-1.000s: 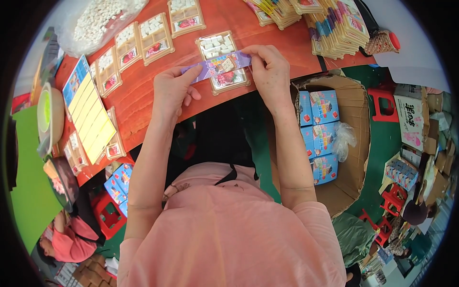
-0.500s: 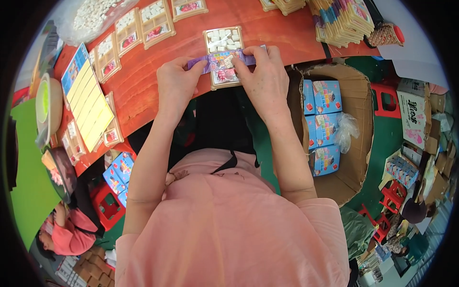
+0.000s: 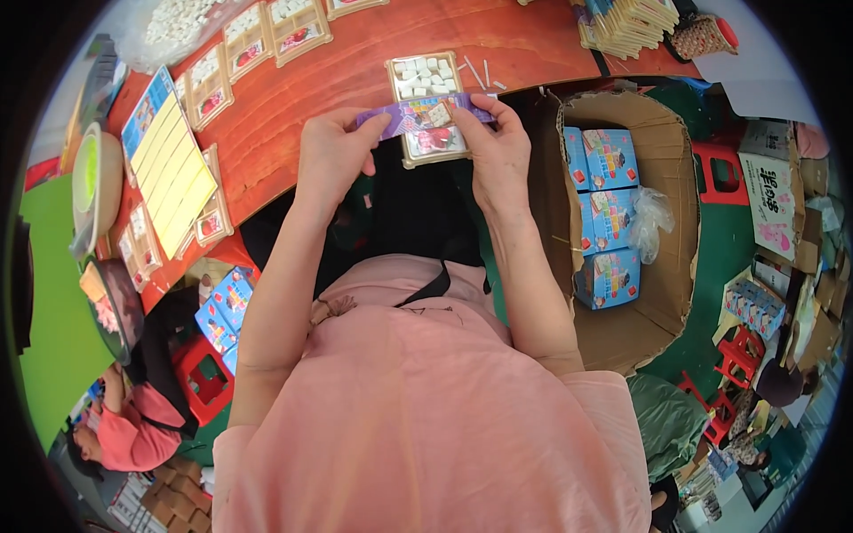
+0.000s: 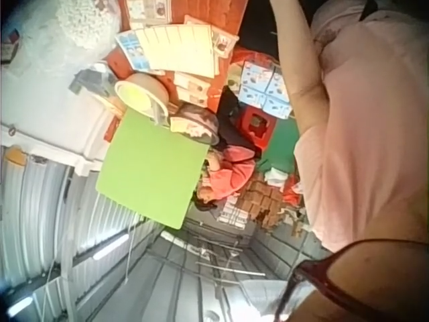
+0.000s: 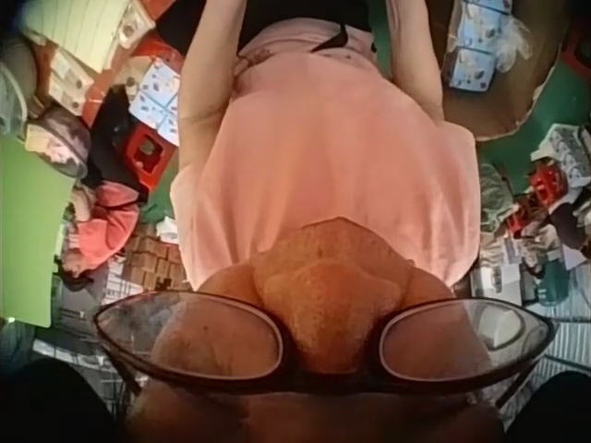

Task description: Peeling stickers from a large sheet and applying them to individual plastic containers filled with white items.

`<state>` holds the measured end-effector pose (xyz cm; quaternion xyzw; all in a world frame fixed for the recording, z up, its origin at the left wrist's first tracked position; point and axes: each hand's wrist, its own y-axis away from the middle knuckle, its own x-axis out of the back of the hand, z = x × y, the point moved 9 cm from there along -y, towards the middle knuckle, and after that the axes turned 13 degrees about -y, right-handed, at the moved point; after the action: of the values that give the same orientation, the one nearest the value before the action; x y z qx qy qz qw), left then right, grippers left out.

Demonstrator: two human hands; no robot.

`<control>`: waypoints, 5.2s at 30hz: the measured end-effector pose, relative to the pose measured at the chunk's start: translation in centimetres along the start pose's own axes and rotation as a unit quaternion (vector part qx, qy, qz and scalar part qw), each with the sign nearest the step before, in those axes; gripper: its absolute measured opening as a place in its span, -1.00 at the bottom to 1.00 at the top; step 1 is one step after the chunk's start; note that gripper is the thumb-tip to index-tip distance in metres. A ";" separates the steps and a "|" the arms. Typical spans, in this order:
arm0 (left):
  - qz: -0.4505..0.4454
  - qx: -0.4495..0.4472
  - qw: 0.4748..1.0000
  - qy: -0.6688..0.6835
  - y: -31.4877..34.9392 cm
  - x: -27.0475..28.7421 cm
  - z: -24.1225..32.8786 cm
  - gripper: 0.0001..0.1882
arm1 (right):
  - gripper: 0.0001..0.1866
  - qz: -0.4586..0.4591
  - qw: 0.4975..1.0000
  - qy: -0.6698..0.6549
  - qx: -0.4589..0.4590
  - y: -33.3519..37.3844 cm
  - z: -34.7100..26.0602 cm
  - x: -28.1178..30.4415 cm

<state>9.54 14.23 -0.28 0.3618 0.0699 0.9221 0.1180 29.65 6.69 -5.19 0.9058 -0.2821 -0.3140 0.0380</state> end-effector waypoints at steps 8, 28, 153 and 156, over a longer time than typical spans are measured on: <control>-0.021 0.082 0.934 0.347 6.2 -4.2 -4.3 -0.77 | -0.63 -0.014 0.988 -0.100 -0.118 3.0 2.5 1.4; -0.183 0.172 0.817 0.519 6.4 -8.9 -3.8 -0.71 | -0.56 -0.034 0.994 -0.021 -0.101 4.8 1.7 0.8; 0.489 0.124 0.863 0.030 16.5 25.9 -22.2 -0.80 | -0.57 -0.347 0.591 0.587 0.430 -5.8 3.9 -29.9; 0.510 0.097 0.850 -0.088 13.1 28.8 -22.1 -0.75 | -0.62 -0.429 0.639 0.521 0.369 4.0 8.7 -34.8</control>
<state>-28.19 8.42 5.16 0.4359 -0.0462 0.8056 -0.3986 0.16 22.89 7.83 0.8777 0.1122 0.3586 -0.2975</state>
